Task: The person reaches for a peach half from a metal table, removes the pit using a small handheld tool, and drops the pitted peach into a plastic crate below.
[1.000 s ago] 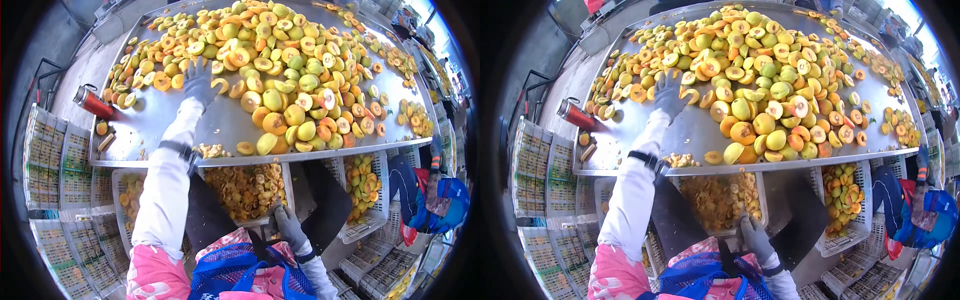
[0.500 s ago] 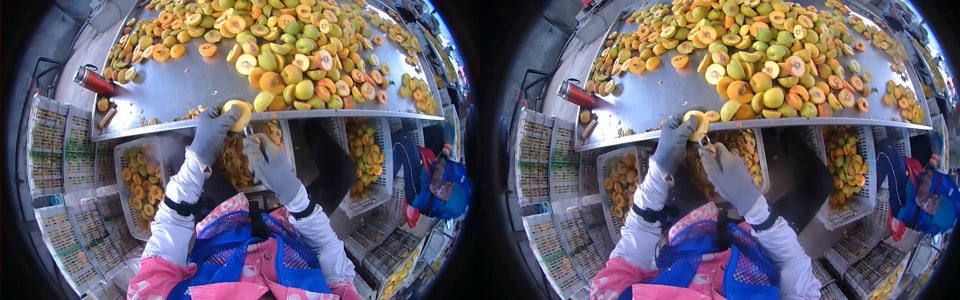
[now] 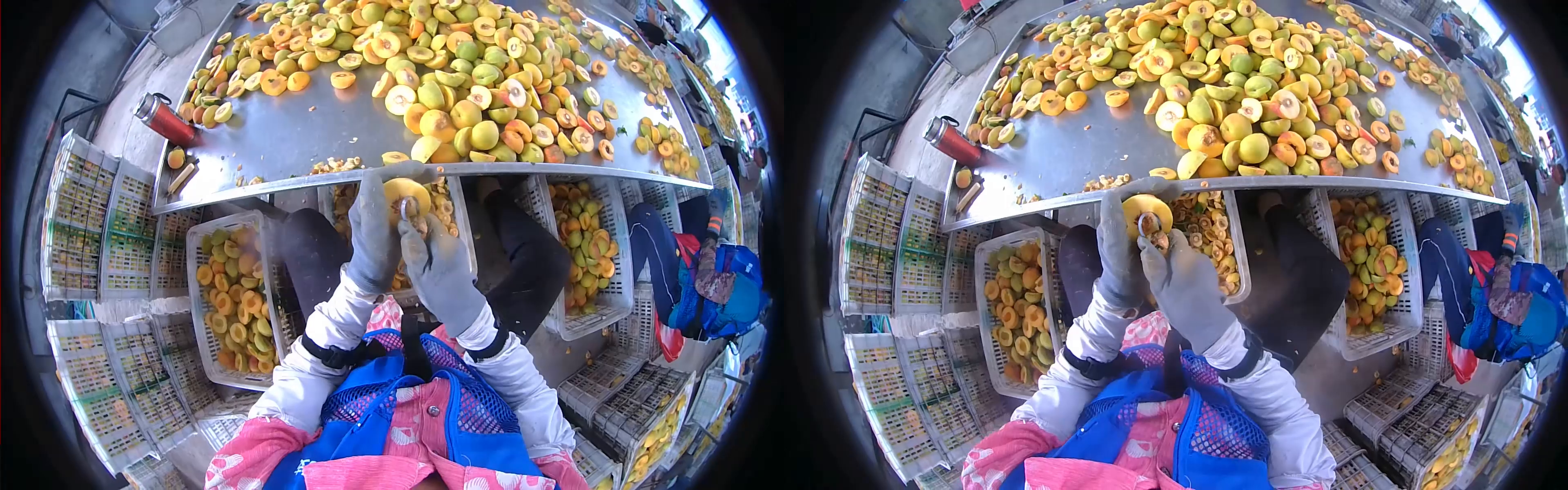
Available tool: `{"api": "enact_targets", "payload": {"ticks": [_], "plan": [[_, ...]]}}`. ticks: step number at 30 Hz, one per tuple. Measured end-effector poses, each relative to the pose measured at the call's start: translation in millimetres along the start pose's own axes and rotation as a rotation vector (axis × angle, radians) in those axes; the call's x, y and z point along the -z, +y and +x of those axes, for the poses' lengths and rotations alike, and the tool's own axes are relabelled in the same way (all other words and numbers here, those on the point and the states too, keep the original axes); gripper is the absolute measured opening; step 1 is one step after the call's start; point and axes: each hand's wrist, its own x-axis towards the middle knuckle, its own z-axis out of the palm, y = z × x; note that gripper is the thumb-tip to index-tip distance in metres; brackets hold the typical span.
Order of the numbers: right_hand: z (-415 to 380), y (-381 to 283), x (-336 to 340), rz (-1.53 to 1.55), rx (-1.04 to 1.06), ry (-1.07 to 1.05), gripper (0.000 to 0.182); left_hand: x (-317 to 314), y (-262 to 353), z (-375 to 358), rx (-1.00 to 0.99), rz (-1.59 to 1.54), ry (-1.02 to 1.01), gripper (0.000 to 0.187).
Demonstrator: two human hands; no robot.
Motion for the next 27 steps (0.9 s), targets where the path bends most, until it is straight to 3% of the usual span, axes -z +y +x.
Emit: {"api": "enact_targets", "payload": {"ticks": [2,4,11,13,14,16,18,20,22,24,26,27], "plan": [[-3.2,-2.2,1.2,-0.083,-0.004,0.014,0.037,-4.9,3.2,-1.5,0.020,-0.106,0.027,0.039],[-5.4,-0.4,-0.1,-0.071,0.019,0.057,0.038,-9.9,0.3,-6.1,0.344,-0.551,0.066,0.048],[-7.5,13.9,2.6,0.072,-0.039,-0.057,0.037,0.8,4.2,-3.5,0.341,-0.386,-0.107,0.038],[-7.4,12.9,0.4,0.031,-0.055,-0.045,0.037,6.0,9.1,-5.8,0.581,-0.338,-0.186,0.050],[-7.8,12.6,-1.5,0.037,-0.057,-0.039,0.037,4.0,9.0,-5.3,0.580,-0.334,-0.193,0.050],[-8.1,12.7,-4.9,0.051,0.006,-0.020,0.036,-2.5,5.4,-4.4,0.297,-0.274,-0.036,0.049],[-4.6,10.0,6.0,0.171,-0.081,-0.095,0.035,-0.8,-3.2,-5.2,0.332,-0.356,-0.047,0.049],[0.5,14.1,14.5,0.289,-0.163,-0.176,0.035,1.1,-8.1,0.6,0.554,-0.617,-0.181,0.048],[5.1,25.9,17.1,0.243,-0.205,-0.065,0.033,10.5,7.1,14.6,0.648,-0.715,-0.254,0.047],[8.1,25.7,25.4,0.344,-0.207,0.029,0.032,20.2,-14.4,23.0,0.612,-0.766,-0.526,0.047],[9.2,8.5,42.9,0.622,-0.445,-0.014,0.032,15.2,-22.1,19.2,0.664,-0.723,-0.514,0.044],[0.8,9.8,37.3,0.667,-0.392,-0.030,0.034,7.3,-28.0,12.4,0.685,-0.814,-0.412,0.043]]}}
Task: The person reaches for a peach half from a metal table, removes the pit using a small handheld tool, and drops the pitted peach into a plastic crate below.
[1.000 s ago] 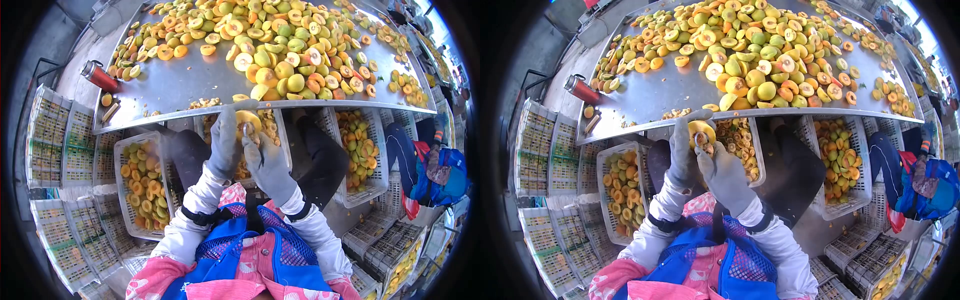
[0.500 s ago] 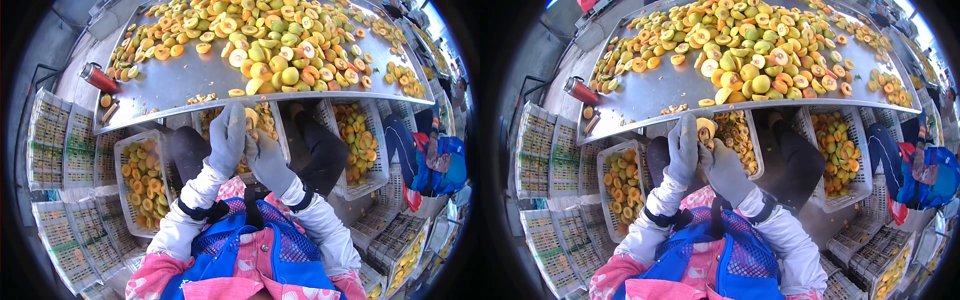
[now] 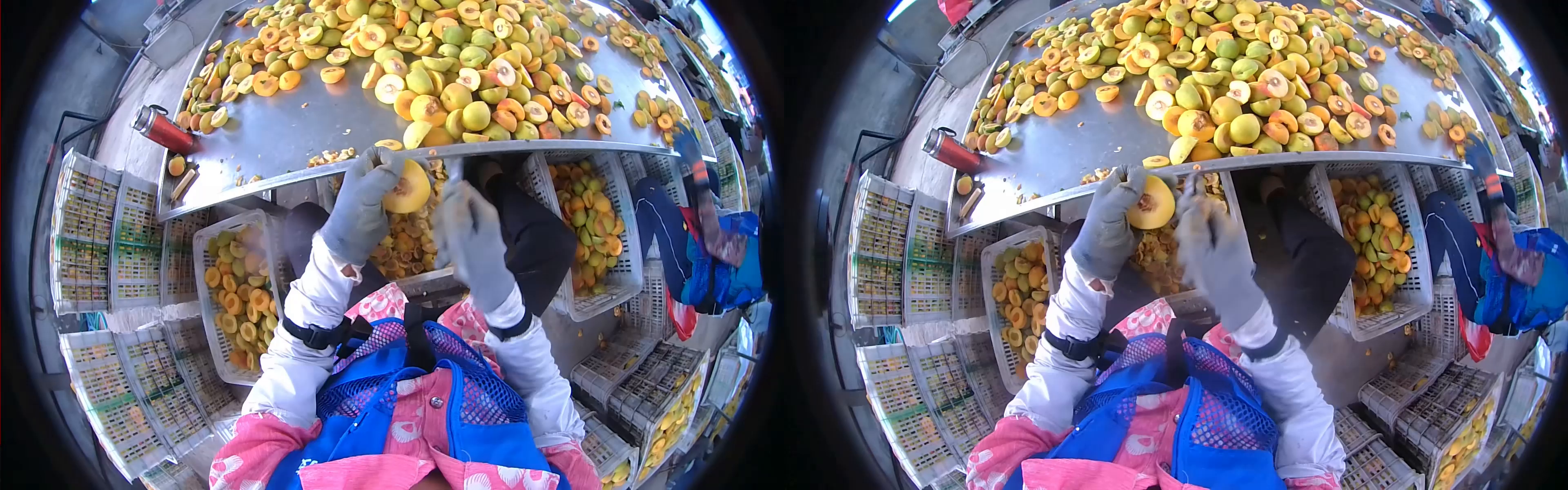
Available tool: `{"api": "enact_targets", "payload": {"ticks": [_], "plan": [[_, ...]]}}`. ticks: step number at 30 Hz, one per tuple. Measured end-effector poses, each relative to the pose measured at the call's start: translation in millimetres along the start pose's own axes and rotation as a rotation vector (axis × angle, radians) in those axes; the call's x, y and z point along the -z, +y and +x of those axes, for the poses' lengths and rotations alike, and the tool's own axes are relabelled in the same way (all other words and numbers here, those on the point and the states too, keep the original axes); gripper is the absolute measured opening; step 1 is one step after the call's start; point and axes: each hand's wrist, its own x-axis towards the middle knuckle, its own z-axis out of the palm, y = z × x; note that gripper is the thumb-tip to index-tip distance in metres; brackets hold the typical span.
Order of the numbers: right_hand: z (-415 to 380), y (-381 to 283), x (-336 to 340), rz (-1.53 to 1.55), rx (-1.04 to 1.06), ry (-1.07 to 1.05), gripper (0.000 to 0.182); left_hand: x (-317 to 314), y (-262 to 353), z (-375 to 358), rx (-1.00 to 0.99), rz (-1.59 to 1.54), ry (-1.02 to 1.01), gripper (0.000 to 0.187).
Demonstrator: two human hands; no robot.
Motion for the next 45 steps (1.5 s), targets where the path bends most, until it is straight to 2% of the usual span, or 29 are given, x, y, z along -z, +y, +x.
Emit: {"api": "enact_targets", "payload": {"ticks": [1,2,3,5,6,9,10,12,15,16,18,19,21,22,25,27,28,30,31,33,35,37,39,41,42,45], "plan": [[-3.9,11.1,-5.9,-0.074,0.001,0.002,0.034,-3.4,-6.2,1.4,-0.035,-0.113,0.058,0.042],[-8.8,17.6,-11.1,-0.195,0.054,-0.040,0.034,-7.8,-8.3,-3.0,-0.334,0.408,0.059,0.041],[-11.9,22.0,-14.8,-0.314,0.104,-0.079,0.034,-18.3,-6.5,-3.6,-0.331,0.406,0.053,0.041],[-11.1,27.1,-18.0,-0.322,0.086,-0.009,0.034,-39.2,-2.9,-3.4,-0.175,-0.105,0.144,0.042],[-10.7,28.5,-19.0,-0.329,0.070,0.051,0.035,-38.2,-5.7,-1.9,-0.072,-0.250,0.142,0.044],[-10.4,29.7,-21.3,-0.348,0.059,0.081,0.037,-42.8,-3.5,-6.9,-0.087,-0.352,0.160,0.046],[-10.6,27.5,-21.9,-0.347,0.062,0.081,0.037,-42.3,-6.7,-5.6,-0.089,-0.350,0.158,0.046],[-12.8,22.5,-23.4,-0.391,0.074,0.082,0.039,-40.8,-14.9,-3.9,-0.298,-0.049,0.176,0.044],[-12.6,23.2,-24.9,-0.447,0.196,0.121,0.040,-47.1,-11.9,-6.4,-0.282,-0.192,0.178,0.043],[-11.8,26.2,-25.3,-0.442,0.194,0.124,0.040,-49.1,-11.1,-6.4,-0.279,-0.188,0.176,0.043],[-10.4,34.7,-25.3,-0.479,0.358,0.155,0.042,-51.8,-10.4,-7.0,-0.385,-0.081,0.119,0.044],[-12.3,23.6,-25.0,-0.477,0.358,0.158,0.042,-50.7,-12.0,-6.7,-0.384,-0.080,0.116,0.044],[-18.2,-5.3,-23.5,-0.116,-0.309,-0.076,0.043,-46.0,-14.2,-4.7,-0.472,0.065,0.079,0.049],[-17.8,-3.9,-21.5,-0.114,-0.303,-0.073,0.043,-44.8,-11.3,-5.1,-0.474,0.067,0.072,0.049],[-12.9,17.7,-14.1,-0.007,-0.288,-0.127,0.044,-25.2,7.4,-11.1,-0.125,0.096,-0.091,0.058],[-9.5,35.6,-15.6,-0.227,0.049,-0.079,0.040,-5.5,15.9,-4.8,-0.068,0.415,-0.187,0.053],[-11.0,38.0,-18.8,-0.222,0.048,-0.082,0.040,-10.7,15.4,-7.5,-0.065,0.420,-0.184,0.053],[-13.0,39.1,-23.6,-0.135,0.079,-0.090,0.038,-35.8,11.8,-11.4,0.127,0.110,0.135,0.048],[-13.9,30.4,-20.9,-0.137,0.081,-0.092,0.038,-43.0,9.0,-12.2,0.123,0.109,0.136,0.048],[-21.9,2.9,-12.7,0.292,-0.469,-0.359,0.040,-52.2,3.1,-16.5,-0.017,0.010,0.239,0.047],[-28.4,-13.5,-10.6,0.311,-0.520,-0.392,0.045,-50.6,0.3,-18.8,-0.010,-0.063,0.177,0.048],[-29.0,-16.9,-7.9,0.334,-0.571,-0.434,0.051,-43.4,-4.0,-17.0,0.026,-0.269,-0.011,0.051],[-24.6,-15.8,-3.4,0.417,-0.678,-0.538,0.056,-36.9,-9.7,-15.2,0.069,-0.302,-0.030,0.054],[-23.6,-7.6,-0.2,0.468,-0.688,-0.563,0.055,-31.5,-8.0,-14.7,-0.037,0.013,-0.109,0.055],[-22.1,-3.4,1.9,0.555,-0.728,-0.607,0.055,-30.5,-7.1,-13.7,0.031,0.038,-0.104,0.055],[-17.3,16.0,10.0,0.722,-0.744,-0.693,0.051,-25.2,-10.5,-6.2,-0.008,0.150,-0.197,0.057]]}}
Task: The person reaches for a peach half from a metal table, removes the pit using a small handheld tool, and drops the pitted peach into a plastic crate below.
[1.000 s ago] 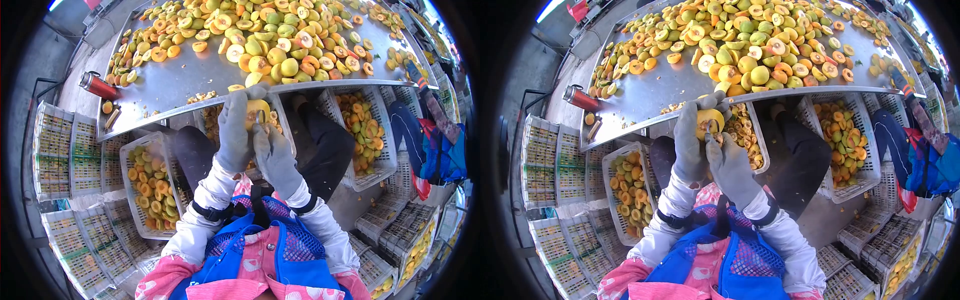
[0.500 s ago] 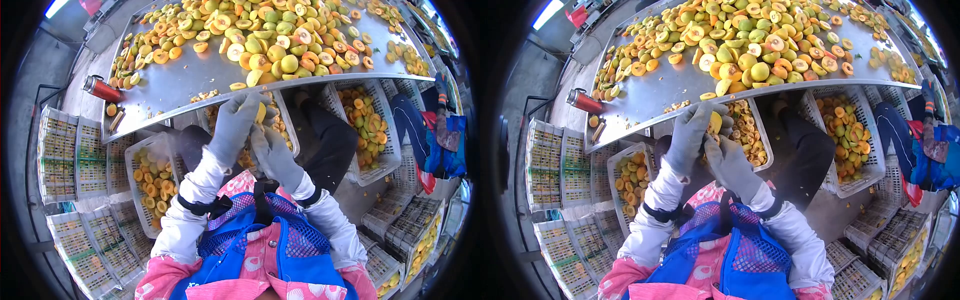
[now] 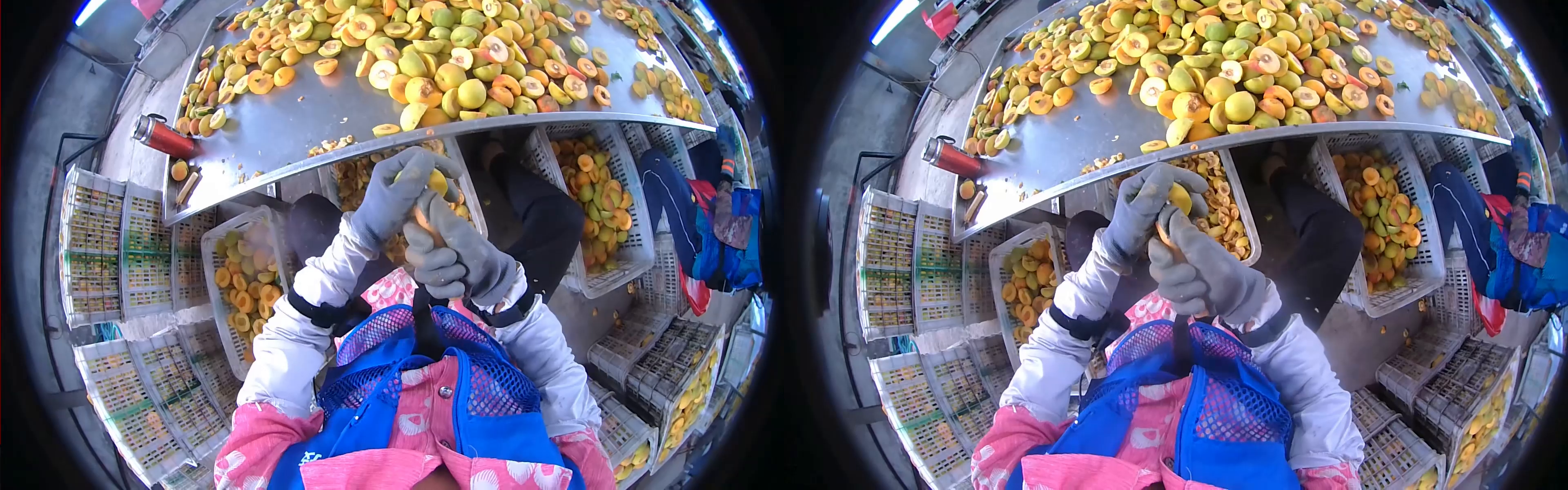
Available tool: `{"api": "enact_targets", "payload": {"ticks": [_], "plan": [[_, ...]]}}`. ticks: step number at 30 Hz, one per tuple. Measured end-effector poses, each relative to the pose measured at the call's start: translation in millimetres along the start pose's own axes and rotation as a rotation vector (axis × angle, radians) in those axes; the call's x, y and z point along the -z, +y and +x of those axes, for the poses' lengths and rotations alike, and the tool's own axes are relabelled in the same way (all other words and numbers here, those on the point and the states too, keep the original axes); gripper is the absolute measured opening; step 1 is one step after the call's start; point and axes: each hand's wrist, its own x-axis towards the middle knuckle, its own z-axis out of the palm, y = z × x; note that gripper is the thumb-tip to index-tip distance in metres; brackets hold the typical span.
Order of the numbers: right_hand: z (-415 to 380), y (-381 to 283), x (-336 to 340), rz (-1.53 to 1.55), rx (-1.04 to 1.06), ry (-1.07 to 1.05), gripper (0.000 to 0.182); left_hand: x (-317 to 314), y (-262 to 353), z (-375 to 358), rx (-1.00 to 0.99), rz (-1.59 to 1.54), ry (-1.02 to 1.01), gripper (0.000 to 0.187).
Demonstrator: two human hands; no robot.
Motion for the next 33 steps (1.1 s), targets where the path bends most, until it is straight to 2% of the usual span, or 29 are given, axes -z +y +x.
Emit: {"api": "enact_targets", "payload": {"ticks": [2,4,5,8,10,12,13,14,16,17,18,20,21,22,28,30,31,32,33], "plan": [[4.1,-1.4,5.5,0.033,0.024,-0.081,0.048,-7.6,-2.1,0.0,0.016,-0.051,0.006,0.058],[9.9,-0.5,5.8,-0.081,0.100,0.132,0.049,-17.9,-15.5,-0.2,0.169,-0.419,0.384,0.059],[17.6,0.0,5.9,-0.068,0.061,0.230,0.054,-15.2,-23.1,-2.1,0.202,-0.455,0.424,0.059],[32.7,11.1,8.8,-0.147,0.050,0.329,0.054,-2.9,-42.8,-18.9,0.246,-0.510,0.489,0.056],[43.8,15.4,14.2,-0.137,0.009,0.313,0.053,8.4,-44.9,-26.0,0.239,-0.500,0.506,0.054],[48.8,18.0,14.7,-0.365,0.127,0.338,0.045,14.6,-42.2,-24.1,0.272,-0.211,0.610,0.045],[47.6,15.4,11.7,-0.359,0.093,0.390,0.043,14.2,-40.8,-22.2,0.281,-0.151,0.626,0.038],[41.7,11.1,6.5,-0.311,-0.013,0.429,0.052,16.5,-39.2,-21.5,0.276,-0.150,0.628,0.038],[37.6,6.2,11.9,-0.198,-0.094,0.292,0.053,22.2,-35.8,-19.7,0.174,0.001,0.400,0.034],[39.1,3.9,12.8,-0.195,-0.090,0.293,0.053,25.0,-35.0,-17.2,0.136,0.042,0.321,0.042],[41.1,1.6,13.7,-0.131,-0.086,0.233,0.053,24.3,-36.3,-14.9,0.137,0.043,0.318,0.042],[44.1,-0.1,14.3,-0.055,-0.082,0.179,0.053,19.2,-43.5,-14.6,0.083,-0.431,0.271,0.055],[45.0,0.1,13.2,-0.139,-0.045,0.261,0.053,18.6,-48.7,-13.8,0.185,-0.450,0.384,0.063],[46.1,0.6,13.1,-0.227,-0.012,0.343,0.053,18.9,-52.1,-14.2,0.194,-0.457,0.389,0.063],[62.1,12.9,19.9,-0.316,0.015,0.350,0.052,30.7,-54.3,-28.0,0.376,-0.478,0.601,0.061],[73.7,22.7,24.9,-0.577,0.250,0.387,0.051,63.3,-74.0,-30.1,0.247,-1.116,0.590,0.057],[74.7,29.7,29.0,-0.572,0.235,0.380,0.051,58.3,-65.2,-27.6,0.310,-0.816,1.001,0.056],[78.5,26.8,36.3,-0.565,0.247,0.378,0.051,74.8,-69.0,-38.4,0.188,-0.934,0.846,0.055],[77.8,25.5,44.2,-0.556,0.248,0.385,0.052,86.5,-67.4,-47.1,0.138,-0.599,0.990,0.053]]}}
